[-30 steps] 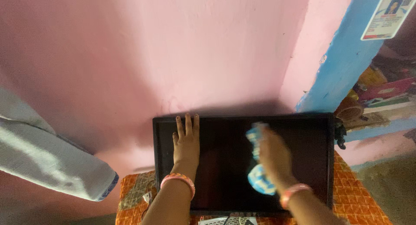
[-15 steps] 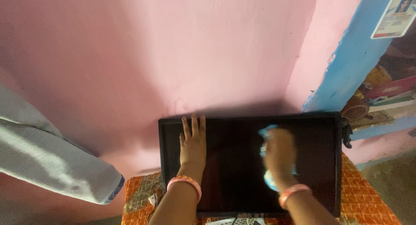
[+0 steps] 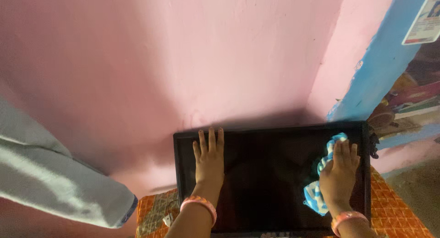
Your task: The person wipes the screen and frame of a television with a cloth.
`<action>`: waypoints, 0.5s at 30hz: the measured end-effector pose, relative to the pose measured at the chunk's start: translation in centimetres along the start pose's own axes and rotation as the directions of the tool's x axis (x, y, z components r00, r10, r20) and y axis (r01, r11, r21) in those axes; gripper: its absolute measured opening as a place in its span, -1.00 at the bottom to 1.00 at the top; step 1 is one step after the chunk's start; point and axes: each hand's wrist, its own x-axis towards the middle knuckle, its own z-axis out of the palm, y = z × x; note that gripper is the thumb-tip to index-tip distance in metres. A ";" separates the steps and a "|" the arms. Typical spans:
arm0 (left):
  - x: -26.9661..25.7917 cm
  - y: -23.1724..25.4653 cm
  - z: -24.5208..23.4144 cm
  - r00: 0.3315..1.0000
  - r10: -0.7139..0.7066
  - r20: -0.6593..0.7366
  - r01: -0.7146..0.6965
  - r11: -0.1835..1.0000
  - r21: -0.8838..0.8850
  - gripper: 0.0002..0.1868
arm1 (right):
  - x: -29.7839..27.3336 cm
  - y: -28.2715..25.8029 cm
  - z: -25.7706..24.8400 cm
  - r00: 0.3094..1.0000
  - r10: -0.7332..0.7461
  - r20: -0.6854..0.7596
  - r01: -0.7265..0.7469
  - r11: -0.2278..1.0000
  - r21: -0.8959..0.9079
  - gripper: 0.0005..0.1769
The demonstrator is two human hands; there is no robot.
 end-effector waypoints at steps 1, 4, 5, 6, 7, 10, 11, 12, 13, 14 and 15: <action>-0.1 0.0 -0.1 0.999 0.005 0.033 -0.003 1.000 -0.031 0.32 | 0.2 0.1 0.8 0.992 -0.057 -0.111 0.052 0.998 -0.044 -0.32; -0.3 -0.3 -0.4 0.996 0.021 0.087 -0.014 0.997 -0.072 0.38 | -0.3 -3.6 3.9 0.985 -0.053 -0.163 0.068 0.994 0.087 -0.32; -0.3 -0.4 -0.4 0.996 0.027 0.079 -0.023 0.998 -0.050 0.39 | -0.9 -5.3 4.4 0.977 -0.154 -0.144 0.164 0.985 0.057 -0.36; -0.2 -0.5 -0.4 0.997 0.031 0.076 -0.029 0.999 -0.029 0.40 | -1.6 -7.2 4.9 0.960 -0.255 -0.118 0.260 0.965 0.029 -0.40; -0.2 -0.7 -0.3 0.996 0.038 0.079 -0.035 0.999 -0.039 0.41 | -2.4 -9.3 5.4 0.965 -0.261 -0.035 0.264 0.956 0.132 -0.35; -0.4 -1.0 0.1 0.997 0.052 0.062 -0.049 0.998 -0.045 0.42 | -5.3 -12.8 5.8 0.826 -0.541 0.155 0.493 0.829 0.265 -0.37; -0.3 -1.2 0.1 0.998 0.051 0.032 -0.050 0.998 -0.029 0.42 | -6.1 -13.1 5.9 0.727 -0.656 0.203 0.595 0.750 0.289 -0.39; -0.2 -1.2 0.0 0.999 0.055 0.000 -0.055 0.998 -0.014 0.42 | -6.2 -12.7 6.1 0.732 -0.646 0.217 0.597 0.762 0.252 -0.36; -0.2 -1.0 -0.2 0.997 0.060 0.051 -0.058 0.998 -0.036 0.41 | -6.1 -12.0 6.2 0.737 -0.635 0.230 0.598 0.772 0.216 -0.33; -0.4 -1.1 -0.4 0.993 0.062 0.101 -0.057 0.997 -0.055 0.41 | -5.9 -11.2 6.1 0.742 -0.626 0.241 0.599 0.780 0.181 -0.29; -0.4 -1.2 -0.7 0.986 0.065 0.152 -0.054 0.996 -0.075 0.40 | -5.3 -10.1 5.8 0.845 -0.511 0.160 0.478 0.855 0.204 -0.30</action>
